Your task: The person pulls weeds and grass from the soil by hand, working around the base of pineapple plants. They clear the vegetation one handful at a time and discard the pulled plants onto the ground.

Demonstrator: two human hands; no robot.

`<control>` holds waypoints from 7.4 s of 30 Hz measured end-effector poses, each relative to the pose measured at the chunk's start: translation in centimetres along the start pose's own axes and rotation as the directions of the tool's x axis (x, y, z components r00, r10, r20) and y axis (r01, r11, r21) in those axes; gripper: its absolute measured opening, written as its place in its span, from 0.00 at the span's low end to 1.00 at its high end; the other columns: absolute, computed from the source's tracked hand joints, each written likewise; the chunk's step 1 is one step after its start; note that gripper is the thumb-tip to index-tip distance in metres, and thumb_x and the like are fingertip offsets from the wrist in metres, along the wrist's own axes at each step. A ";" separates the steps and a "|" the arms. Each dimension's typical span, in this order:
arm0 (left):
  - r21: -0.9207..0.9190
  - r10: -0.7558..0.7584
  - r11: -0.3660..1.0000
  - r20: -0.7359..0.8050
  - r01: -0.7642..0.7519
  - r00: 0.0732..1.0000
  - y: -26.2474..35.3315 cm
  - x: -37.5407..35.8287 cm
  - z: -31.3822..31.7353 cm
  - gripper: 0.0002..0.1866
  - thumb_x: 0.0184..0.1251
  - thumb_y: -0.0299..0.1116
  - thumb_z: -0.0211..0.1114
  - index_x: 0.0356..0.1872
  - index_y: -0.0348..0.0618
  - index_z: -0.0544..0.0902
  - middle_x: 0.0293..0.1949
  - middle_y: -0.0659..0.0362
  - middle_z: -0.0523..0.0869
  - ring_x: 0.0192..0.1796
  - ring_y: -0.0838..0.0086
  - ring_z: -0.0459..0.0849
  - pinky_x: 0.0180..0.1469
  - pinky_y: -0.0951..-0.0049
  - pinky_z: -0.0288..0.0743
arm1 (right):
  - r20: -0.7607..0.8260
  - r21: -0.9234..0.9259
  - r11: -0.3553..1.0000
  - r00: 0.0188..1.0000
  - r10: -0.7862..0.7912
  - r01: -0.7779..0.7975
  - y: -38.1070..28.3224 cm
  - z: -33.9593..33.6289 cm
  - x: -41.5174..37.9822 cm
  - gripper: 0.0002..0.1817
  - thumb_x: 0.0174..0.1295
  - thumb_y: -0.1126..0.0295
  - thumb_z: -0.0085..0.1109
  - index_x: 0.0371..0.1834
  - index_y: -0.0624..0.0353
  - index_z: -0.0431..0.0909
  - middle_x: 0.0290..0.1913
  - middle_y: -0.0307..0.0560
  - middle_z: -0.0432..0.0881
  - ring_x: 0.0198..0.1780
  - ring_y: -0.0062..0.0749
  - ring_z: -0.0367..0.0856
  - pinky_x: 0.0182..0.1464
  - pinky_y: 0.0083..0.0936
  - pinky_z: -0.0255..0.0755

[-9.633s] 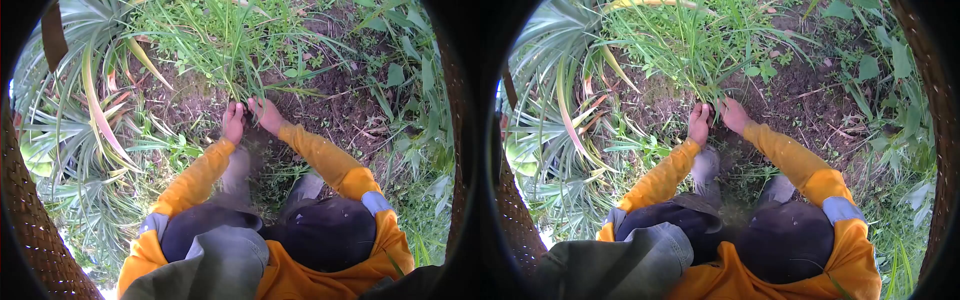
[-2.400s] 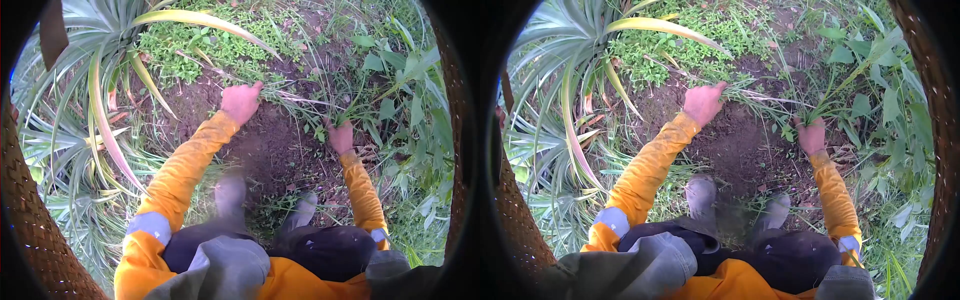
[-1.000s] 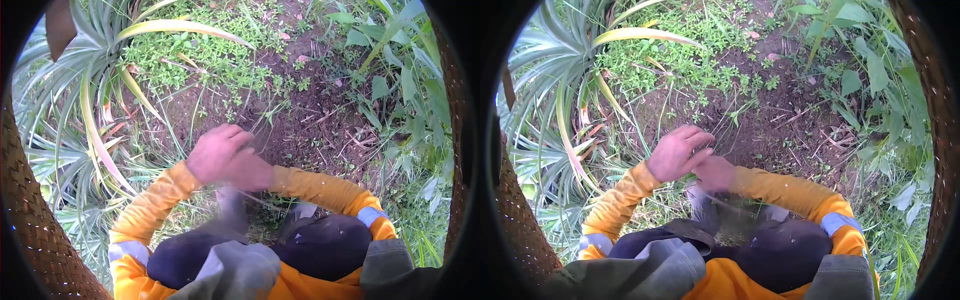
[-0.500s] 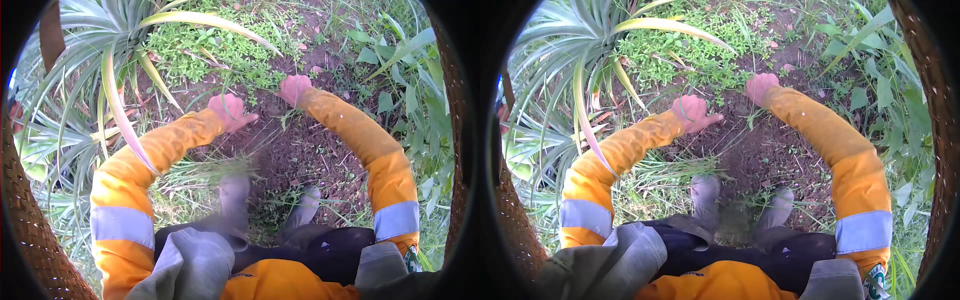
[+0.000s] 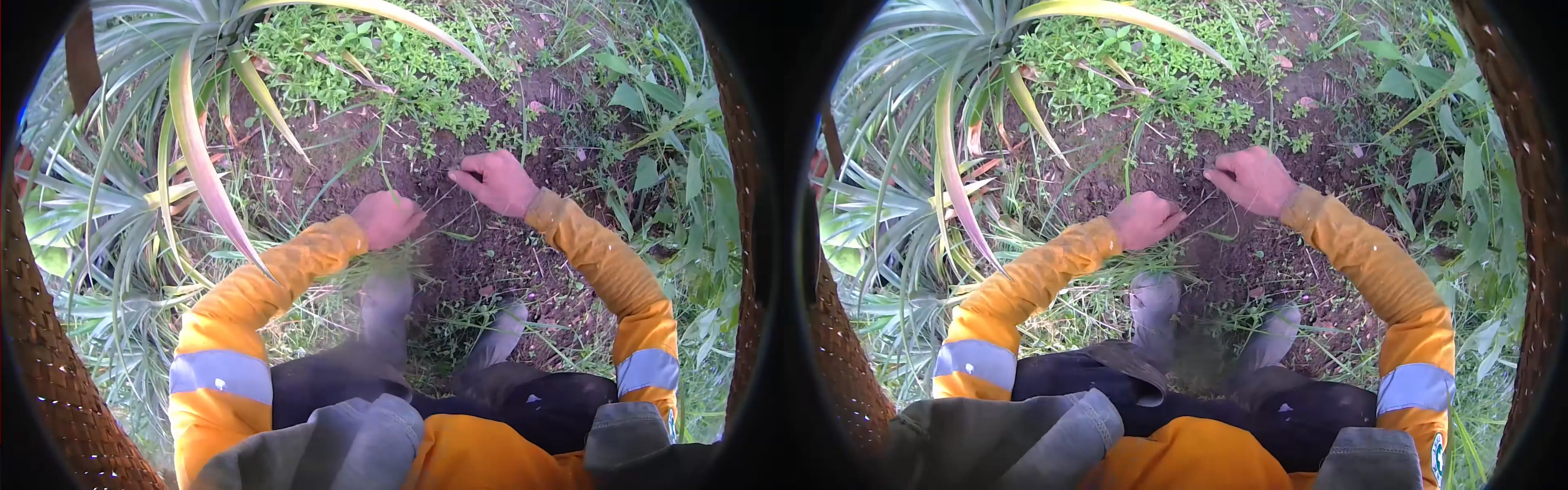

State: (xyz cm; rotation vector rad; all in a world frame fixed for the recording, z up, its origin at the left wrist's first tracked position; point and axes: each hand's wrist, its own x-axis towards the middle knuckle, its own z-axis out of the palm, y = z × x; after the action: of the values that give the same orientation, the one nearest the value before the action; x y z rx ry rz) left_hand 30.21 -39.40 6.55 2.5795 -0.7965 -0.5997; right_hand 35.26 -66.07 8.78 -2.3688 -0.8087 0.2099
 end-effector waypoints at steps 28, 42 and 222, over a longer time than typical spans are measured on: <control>-0.100 -0.001 0.993 -0.585 -0.070 0.811 -3.4 6.5 1.9 0.11 0.62 0.36 0.78 0.42 0.43 0.94 0.32 0.50 0.87 0.37 0.54 0.88 0.43 0.57 0.82 | -0.002 0.235 0.935 0.962 -0.273 0.266 -1.1 3.6 -5.0 0.14 0.57 0.72 0.72 0.48 0.59 0.86 0.43 0.52 0.85 0.49 0.54 0.86 0.53 0.45 0.82; -0.004 0.022 0.999 -0.744 -0.037 0.668 0.9 7.4 -1.2 0.15 0.63 0.35 0.77 0.48 0.40 0.89 0.40 0.49 0.86 0.42 0.51 0.88 0.47 0.53 0.83 | -0.297 -0.198 0.963 0.924 -0.239 0.185 10.0 2.1 5.8 0.05 0.59 0.70 0.70 0.30 0.59 0.85 0.34 0.51 0.80 0.42 0.53 0.85 0.45 0.47 0.80; 0.231 0.135 0.960 0.110 -0.157 0.985 1.0 5.5 1.0 0.32 0.70 0.40 0.70 0.74 0.44 0.75 0.74 0.47 0.73 0.77 0.49 0.69 0.75 0.48 0.66 | 0.692 -0.479 0.825 0.707 0.145 0.300 -13.9 -2.5 22.4 0.15 0.62 0.61 0.73 0.51 0.49 0.91 0.48 0.45 0.93 0.50 0.40 0.92 0.46 0.41 0.88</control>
State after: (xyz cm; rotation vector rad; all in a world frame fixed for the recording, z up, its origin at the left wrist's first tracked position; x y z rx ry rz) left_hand 33.39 -43.71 4.60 2.6894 -1.1434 -0.6160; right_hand 47.06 -45.29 20.17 -2.8043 -1.5118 1.0342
